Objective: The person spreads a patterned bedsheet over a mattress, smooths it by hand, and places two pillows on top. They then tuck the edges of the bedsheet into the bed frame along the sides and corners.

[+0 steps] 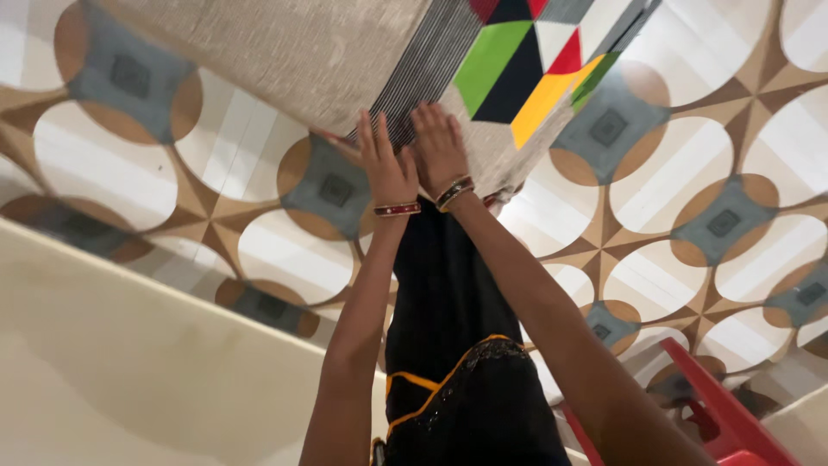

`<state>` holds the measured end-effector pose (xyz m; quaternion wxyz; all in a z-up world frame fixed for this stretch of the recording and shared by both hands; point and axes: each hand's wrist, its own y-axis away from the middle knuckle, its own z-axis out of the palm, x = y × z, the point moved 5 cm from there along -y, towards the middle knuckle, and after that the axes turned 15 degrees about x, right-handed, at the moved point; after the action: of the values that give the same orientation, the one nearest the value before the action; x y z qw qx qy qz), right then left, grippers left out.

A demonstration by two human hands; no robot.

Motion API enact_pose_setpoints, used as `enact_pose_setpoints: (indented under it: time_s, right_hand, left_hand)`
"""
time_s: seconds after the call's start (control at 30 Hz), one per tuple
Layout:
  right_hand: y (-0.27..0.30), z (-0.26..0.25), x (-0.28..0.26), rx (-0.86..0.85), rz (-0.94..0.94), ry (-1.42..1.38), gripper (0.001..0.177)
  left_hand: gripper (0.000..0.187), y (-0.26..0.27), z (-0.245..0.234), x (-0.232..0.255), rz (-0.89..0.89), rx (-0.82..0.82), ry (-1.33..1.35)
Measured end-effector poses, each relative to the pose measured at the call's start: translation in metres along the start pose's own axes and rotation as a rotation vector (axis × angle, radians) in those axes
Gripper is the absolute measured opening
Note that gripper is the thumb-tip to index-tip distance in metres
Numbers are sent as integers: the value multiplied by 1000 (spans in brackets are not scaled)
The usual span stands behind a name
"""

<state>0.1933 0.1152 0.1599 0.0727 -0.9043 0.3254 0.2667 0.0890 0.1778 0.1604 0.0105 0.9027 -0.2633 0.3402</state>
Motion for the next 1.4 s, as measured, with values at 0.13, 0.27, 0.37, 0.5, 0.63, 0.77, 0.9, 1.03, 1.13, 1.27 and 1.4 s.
enact_pose_setpoints:
  time_s: [0.13, 0.27, 0.37, 0.5, 0.63, 0.77, 0.9, 1.03, 1.13, 1.27, 1.4]
  right_hand:
    - [-13, 7, 62, -292, 212, 163, 76]
    - [-23, -18, 131, -56, 278, 193, 75]
    - [-31, -27, 139, 119, 354, 203, 76]
    - [-66, -5, 100, 261, 449, 79, 88]
    - [-131, 31, 10, 66, 150, -133, 91]
    - [-147, 34, 23, -15, 123, -5, 86]
    - [-109, 15, 91, -9, 149, 153, 90]
    - [-52, -16, 154, 4, 41, 164, 91]
    - [-61, -41, 203, -119, -165, 183, 88]
    - [-100, -84, 270, -218, -438, 227, 81]
    - [-119, -99, 294, -283, -714, 124, 71]
  left_hand:
    - [131, -45, 37, 42, -150, -113, -144]
    - [163, -55, 69, 50, -483, -923, -564]
    - [165, -43, 83, 37, -520, -958, -627]
    - [140, -16, 120, 0, -329, -570, -726]
    - [116, 16, 144, -47, -376, -897, -765]
    - [141, -4, 132, -22, -448, -837, -748]
    - [170, -34, 100, 17, -565, -986, -662]
    - [173, -48, 84, 36, -581, -980, -635]
    - [173, -52, 76, 45, -553, -883, -582]
    - [171, -50, 77, 42, -550, -873, -590]
    - [173, -43, 78, 35, -542, -825, -589]
